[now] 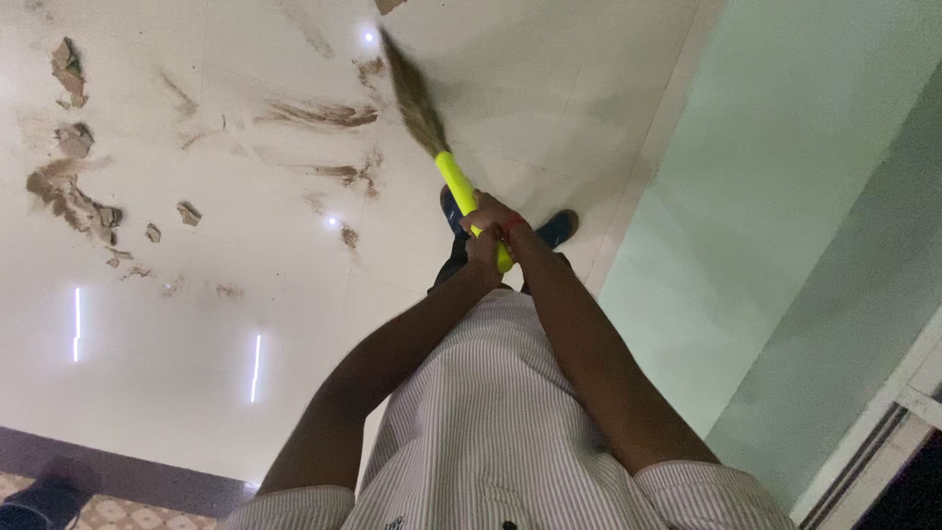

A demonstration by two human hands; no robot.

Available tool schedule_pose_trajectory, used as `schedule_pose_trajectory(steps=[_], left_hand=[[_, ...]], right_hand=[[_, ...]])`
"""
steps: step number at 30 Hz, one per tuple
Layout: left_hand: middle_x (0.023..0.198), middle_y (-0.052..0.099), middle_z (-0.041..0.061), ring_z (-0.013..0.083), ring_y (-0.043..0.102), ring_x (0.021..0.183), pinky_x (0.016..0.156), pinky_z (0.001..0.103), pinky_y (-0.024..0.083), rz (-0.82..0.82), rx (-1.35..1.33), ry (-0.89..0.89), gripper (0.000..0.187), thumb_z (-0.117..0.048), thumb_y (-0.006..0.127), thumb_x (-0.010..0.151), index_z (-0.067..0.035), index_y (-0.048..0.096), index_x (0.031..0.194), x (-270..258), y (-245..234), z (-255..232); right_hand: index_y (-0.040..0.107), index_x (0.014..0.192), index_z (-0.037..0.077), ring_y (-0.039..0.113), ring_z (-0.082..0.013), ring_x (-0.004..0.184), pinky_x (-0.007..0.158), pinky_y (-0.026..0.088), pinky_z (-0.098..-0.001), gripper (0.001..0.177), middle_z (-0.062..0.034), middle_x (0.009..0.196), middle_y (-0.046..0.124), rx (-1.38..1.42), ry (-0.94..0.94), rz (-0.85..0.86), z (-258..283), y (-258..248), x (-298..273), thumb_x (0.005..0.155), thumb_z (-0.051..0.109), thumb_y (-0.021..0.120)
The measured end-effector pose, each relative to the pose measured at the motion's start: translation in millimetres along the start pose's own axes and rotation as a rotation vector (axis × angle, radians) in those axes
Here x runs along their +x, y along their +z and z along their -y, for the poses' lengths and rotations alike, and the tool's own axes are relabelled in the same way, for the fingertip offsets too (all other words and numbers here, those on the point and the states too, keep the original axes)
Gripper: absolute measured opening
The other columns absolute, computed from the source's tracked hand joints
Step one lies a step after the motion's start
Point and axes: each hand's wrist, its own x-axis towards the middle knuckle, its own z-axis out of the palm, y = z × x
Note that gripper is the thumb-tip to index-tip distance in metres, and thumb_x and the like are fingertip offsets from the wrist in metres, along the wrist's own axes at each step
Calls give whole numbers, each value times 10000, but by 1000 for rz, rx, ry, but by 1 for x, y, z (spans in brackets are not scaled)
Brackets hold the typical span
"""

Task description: The person sweeps debris and dust into a pile on the floor using a broom.

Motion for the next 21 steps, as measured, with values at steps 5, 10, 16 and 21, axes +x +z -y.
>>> schedule_pose_trajectory(steps=[5, 10, 16, 21], left_hand=[[851, 606, 111, 240, 668, 632, 537, 423, 579, -81, 176, 189, 432, -46, 663, 842, -43, 430, 1206, -30, 7, -7], [761, 594, 130, 243, 619, 524, 447, 405, 545, 6, 357, 116, 368, -135, 654, 881, -40, 427, 1155, -85, 48, -19], [723, 577, 117, 247, 596, 508, 440, 413, 532, 199, 511, -1, 287, -130, 648, 894, -59, 435, 1073, -89, 82, -7], [694, 598, 155, 274, 627, 502, 430, 424, 538, 369, 715, -45, 159, -46, 627, 842, 3, 533, 960, -44, 121, 29]], right_hand=[[547, 1408, -32, 705, -201, 884, 745, 575, -325, 784, -136, 1061, 730, -61, -228, -8, -10, 2, 6, 696, 126, 832], [578, 1210, -4, 649, -170, 811, 698, 555, -352, 538, -79, 907, 666, 151, -295, -161, -14, -27, -36, 721, 99, 776], [541, 1173, 91, 620, -171, 715, 616, 544, -344, 486, -39, 825, 624, 413, -92, -426, -4, -59, -119, 712, 81, 694], [556, 1080, 4, 651, -213, 680, 595, 562, -357, 404, -106, 820, 647, 611, -146, -610, -56, -111, -119, 723, 70, 733]])
